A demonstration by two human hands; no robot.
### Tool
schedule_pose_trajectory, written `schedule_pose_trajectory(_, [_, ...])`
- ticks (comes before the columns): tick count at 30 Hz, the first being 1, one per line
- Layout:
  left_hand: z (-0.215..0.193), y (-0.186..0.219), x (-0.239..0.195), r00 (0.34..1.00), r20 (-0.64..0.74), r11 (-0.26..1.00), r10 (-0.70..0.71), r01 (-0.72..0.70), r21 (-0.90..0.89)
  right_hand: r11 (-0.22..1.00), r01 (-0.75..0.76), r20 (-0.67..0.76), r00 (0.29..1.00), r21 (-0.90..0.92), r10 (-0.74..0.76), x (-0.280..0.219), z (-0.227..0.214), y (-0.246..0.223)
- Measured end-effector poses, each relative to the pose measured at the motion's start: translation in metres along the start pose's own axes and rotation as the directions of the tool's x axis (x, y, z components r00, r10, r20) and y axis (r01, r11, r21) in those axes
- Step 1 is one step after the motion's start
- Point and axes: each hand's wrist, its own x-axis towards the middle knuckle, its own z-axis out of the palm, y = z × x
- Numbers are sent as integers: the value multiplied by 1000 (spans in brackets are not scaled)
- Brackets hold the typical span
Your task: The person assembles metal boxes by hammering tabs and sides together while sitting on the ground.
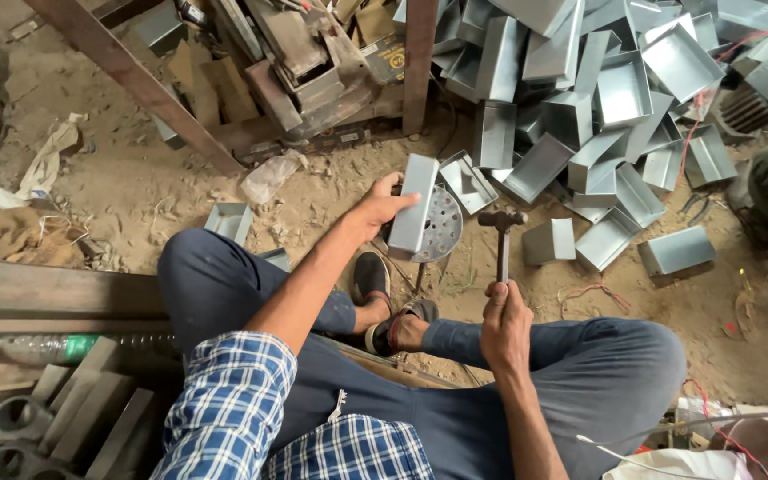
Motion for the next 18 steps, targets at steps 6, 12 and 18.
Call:
schedule_pose_trajectory(6, [11,4,-23,983,-130,976,-129,102,-194,986,125,24,992,-107,-123,6,-12,-29])
schedule_pose_trajectory(12, [9,7,-25,990,-122,984,-77,56,-168,952,291,-26,955,-92,-295,-4,-9,-48])
schedule_pose_trajectory(18, [10,11,-28,988,-132,989,-82,64,-136,896,332,114,943,-296,-312,-13,14,3])
